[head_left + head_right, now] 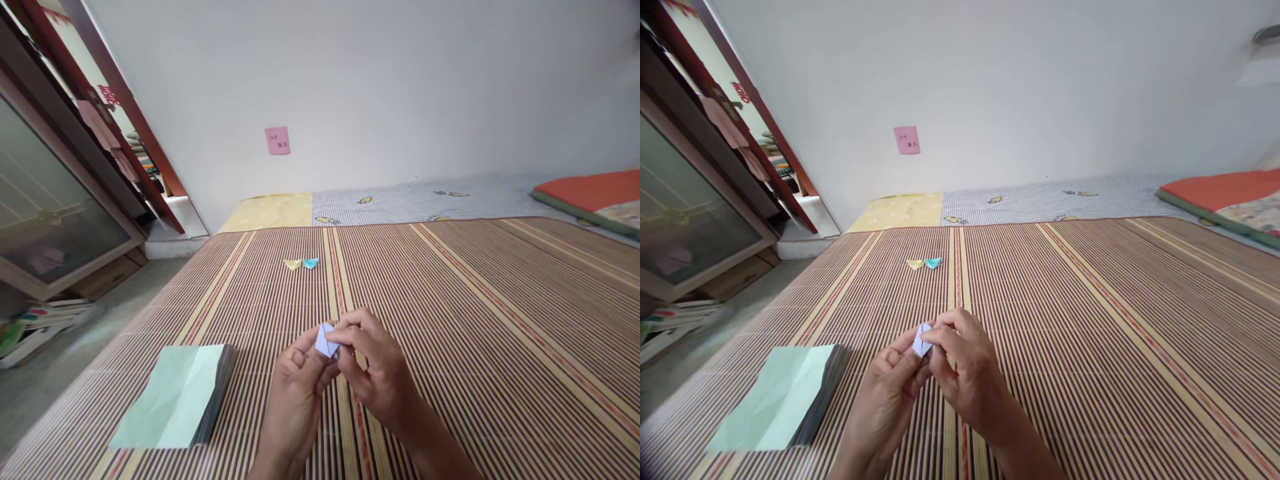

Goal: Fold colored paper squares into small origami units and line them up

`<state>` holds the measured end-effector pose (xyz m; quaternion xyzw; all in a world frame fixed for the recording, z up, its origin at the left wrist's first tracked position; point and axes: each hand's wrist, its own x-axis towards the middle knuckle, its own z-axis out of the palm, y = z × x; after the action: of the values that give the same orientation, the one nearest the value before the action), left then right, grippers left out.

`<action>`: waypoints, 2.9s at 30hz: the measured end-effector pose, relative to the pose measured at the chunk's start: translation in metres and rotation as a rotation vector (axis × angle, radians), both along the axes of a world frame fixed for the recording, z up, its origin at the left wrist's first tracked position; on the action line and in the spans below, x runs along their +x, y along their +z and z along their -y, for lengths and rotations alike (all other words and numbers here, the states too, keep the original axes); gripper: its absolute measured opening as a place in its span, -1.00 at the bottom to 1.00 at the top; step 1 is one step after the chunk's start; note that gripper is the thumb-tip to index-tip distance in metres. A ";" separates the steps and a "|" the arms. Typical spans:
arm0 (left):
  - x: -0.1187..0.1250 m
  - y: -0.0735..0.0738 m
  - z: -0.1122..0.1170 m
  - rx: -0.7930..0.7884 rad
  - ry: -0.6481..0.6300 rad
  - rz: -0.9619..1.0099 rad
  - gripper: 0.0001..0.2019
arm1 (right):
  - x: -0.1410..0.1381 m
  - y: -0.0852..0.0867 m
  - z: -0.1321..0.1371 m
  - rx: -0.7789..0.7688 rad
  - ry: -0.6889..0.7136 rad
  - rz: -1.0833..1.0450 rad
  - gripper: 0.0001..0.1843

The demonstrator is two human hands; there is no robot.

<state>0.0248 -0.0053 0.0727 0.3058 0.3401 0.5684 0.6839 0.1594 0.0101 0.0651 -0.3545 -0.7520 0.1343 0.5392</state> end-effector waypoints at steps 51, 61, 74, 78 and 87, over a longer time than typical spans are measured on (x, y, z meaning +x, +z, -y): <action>-0.018 0.001 0.005 0.409 0.376 -0.795 -0.90 | 0.001 0.007 -0.002 -0.594 0.350 -0.545 -0.92; -0.013 -0.005 0.000 0.262 0.263 -0.514 -0.86 | -0.016 -0.001 0.005 -0.397 0.028 -0.479 -0.93; -0.024 -0.007 -0.006 0.234 0.049 -0.555 -0.74 | -0.004 0.003 0.003 -0.332 -0.064 -0.285 -0.96; -0.021 -0.002 -0.004 0.274 0.097 -0.602 -0.76 | -0.002 0.006 0.001 -0.572 0.128 -0.355 -0.85; -0.026 -0.002 -0.010 0.205 -0.055 -0.514 -0.79 | 0.008 0.010 0.000 -0.576 0.282 -0.239 -0.70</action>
<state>-0.0011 0.0047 0.0705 0.5168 0.4348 0.4847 0.5559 0.1674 0.0097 0.0751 -0.3665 -0.6565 0.4549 0.4772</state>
